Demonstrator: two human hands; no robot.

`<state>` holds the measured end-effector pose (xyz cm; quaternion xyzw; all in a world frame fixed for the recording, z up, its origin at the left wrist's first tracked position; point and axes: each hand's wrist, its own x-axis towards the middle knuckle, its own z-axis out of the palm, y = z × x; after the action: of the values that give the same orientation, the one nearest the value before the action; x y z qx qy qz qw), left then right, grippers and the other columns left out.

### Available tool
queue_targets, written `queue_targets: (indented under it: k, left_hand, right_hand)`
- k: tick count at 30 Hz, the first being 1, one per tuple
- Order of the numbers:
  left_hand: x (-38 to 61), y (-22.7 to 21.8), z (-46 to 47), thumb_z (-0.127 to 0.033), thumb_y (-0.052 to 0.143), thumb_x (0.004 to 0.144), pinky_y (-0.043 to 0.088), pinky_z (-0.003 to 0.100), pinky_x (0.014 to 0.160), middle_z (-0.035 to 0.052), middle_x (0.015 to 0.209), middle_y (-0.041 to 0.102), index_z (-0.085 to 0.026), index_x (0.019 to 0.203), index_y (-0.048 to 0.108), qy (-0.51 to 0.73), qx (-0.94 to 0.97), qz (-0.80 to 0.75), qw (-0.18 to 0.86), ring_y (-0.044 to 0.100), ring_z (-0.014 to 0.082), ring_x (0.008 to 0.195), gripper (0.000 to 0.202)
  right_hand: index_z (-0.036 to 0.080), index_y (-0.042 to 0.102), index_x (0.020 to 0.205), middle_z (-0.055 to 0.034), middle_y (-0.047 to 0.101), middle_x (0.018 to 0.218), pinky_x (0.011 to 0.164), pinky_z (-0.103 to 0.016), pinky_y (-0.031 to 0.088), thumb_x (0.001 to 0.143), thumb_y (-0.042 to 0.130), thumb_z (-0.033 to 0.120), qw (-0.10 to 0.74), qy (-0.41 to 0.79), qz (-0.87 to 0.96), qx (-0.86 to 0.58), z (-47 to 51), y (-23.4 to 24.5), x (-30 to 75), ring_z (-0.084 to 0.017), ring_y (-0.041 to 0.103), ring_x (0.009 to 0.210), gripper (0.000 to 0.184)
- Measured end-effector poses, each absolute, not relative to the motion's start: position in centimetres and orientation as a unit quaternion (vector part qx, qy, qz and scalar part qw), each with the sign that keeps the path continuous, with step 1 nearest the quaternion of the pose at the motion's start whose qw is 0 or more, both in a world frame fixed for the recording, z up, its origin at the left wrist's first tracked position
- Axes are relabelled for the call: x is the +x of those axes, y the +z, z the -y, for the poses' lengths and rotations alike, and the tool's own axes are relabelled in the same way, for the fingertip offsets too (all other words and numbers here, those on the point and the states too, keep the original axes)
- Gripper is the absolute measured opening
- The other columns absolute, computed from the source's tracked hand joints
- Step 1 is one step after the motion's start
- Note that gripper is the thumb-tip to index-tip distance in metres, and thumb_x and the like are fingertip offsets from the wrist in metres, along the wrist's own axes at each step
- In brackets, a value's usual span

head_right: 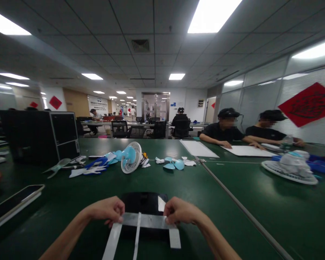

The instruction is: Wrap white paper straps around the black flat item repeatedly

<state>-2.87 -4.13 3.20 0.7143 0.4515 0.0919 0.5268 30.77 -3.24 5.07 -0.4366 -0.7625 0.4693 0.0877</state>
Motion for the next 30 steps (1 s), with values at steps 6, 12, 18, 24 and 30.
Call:
queue_targets:
  k: [6, 12, 18, 24, 30]
  left_hand:
    - [-2.9, 3.8, 4.3, -0.033, 0.071, 0.066, 0.042, 0.024, 0.064, -0.0023, 0.081, 0.066, -0.02, 0.081, 0.068, 0.094, 0.75, -0.474, 0.452, 0.058, 0.0136, 0.073, 0.02]
    - [-2.7, 3.6, 4.2, -0.033, 0.071, 0.064, 0.041, 0.026, 0.066, -0.0023, 0.08, 0.065, -0.02, 0.079, 0.068, 0.075, 0.759, -0.497, 0.414, 0.058, 0.0164, 0.076, 0.02]
    - [-2.3, 3.8, 4.4, -0.03, 0.072, 0.061, 0.041, 0.026, 0.063, -0.0008, 0.083, 0.064, -0.02, 0.084, 0.066, 0.062, 0.762, -0.512, 0.39, 0.058, 0.0172, 0.078, 0.026]
    - [-2.4, 3.3, 4.4, -0.031, 0.072, 0.061, 0.042, 0.026, 0.061, -0.0004, 0.084, 0.064, -0.019, 0.087, 0.064, 0.075, 0.758, -0.513, 0.396, 0.059, 0.0178, 0.077, 0.029]
    - [-2.6, 2.8, 3.9, -0.032, 0.072, 0.062, 0.043, 0.025, 0.061, -0.0008, 0.085, 0.064, -0.02, 0.09, 0.063, 0.073, 0.761, -0.503, 0.403, 0.06, 0.0178, 0.078, 0.032]
  right_hand:
    - [0.014, 0.07, 0.082, 0.0017, 0.063, 0.07, 0.056, -0.021, 0.039, 0.064, 0.062, 0.014, 0.071, 0.408, 0.786, -0.46, 3.2, 4.4, 30.2, -0.012, 0.056, 0.063, 0.02]
    - [0.015, 0.072, 0.082, -0.0001, 0.067, 0.074, 0.057, -0.022, 0.039, 0.065, 0.062, 0.017, 0.076, 0.339, 0.808, -0.477, 3.2, 4.0, 29.7, -0.014, 0.058, 0.067, 0.019]
    - [0.016, 0.072, 0.083, -0.0015, 0.069, 0.078, 0.057, -0.023, 0.04, 0.067, 0.061, 0.018, 0.084, 0.306, 0.814, -0.487, 3.7, 4.5, 29.3, -0.015, 0.059, 0.07, 0.019]
    - [0.017, 0.071, 0.084, -0.0022, 0.07, 0.081, 0.056, -0.023, 0.04, 0.066, 0.064, 0.017, 0.072, 0.279, 0.814, -0.504, 4.4, 5.1, 28.9, -0.016, 0.061, 0.072, 0.019]
    - [0.018, 0.07, 0.084, -0.0025, 0.07, 0.084, 0.057, -0.023, 0.042, 0.067, 0.064, 0.017, 0.071, 0.277, 0.815, -0.505, 4.5, 4.9, 28.9, -0.016, 0.062, 0.074, 0.019]
